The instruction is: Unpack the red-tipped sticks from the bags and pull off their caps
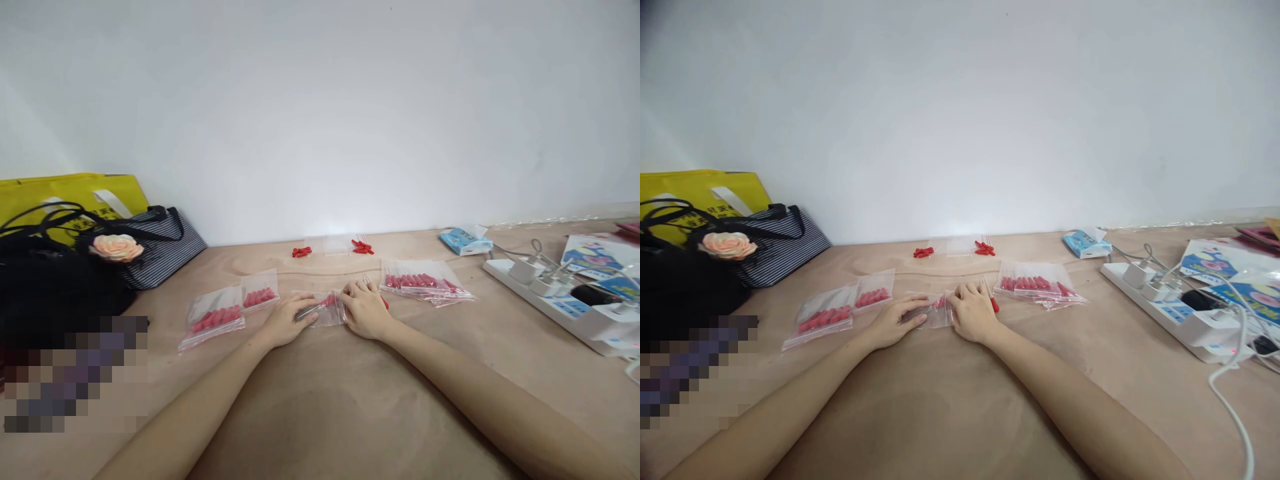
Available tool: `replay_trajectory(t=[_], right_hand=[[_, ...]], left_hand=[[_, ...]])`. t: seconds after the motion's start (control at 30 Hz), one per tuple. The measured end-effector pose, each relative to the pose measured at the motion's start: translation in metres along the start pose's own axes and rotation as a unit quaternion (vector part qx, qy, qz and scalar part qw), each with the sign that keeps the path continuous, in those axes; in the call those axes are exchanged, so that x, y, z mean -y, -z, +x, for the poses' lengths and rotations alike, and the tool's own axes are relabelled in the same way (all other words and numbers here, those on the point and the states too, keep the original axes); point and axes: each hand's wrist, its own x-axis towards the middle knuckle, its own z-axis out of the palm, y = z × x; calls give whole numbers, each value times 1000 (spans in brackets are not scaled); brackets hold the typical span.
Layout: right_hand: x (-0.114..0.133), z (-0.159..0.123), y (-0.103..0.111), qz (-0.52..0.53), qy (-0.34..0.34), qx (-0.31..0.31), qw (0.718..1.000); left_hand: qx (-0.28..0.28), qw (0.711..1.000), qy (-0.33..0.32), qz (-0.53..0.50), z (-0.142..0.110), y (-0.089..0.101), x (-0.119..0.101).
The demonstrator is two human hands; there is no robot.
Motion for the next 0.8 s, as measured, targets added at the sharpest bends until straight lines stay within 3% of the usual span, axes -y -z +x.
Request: replay_trajectory(t=[0.13, 0.37, 0.57, 0.8], right_hand=[[-2, 1, 1, 0, -3, 10, 1000], [-7, 3, -1, 92, 0, 14, 996], [-4, 2, -1, 77, 21, 30, 996], [-7, 0, 1, 157, -1, -7, 988]], left_hand=[[10, 1000, -3, -1, 0, 0, 0], [23, 999, 7, 38, -2, -2, 0], [34, 997, 29, 56, -3, -2, -1], [54, 995, 47, 71, -4, -1, -7]])
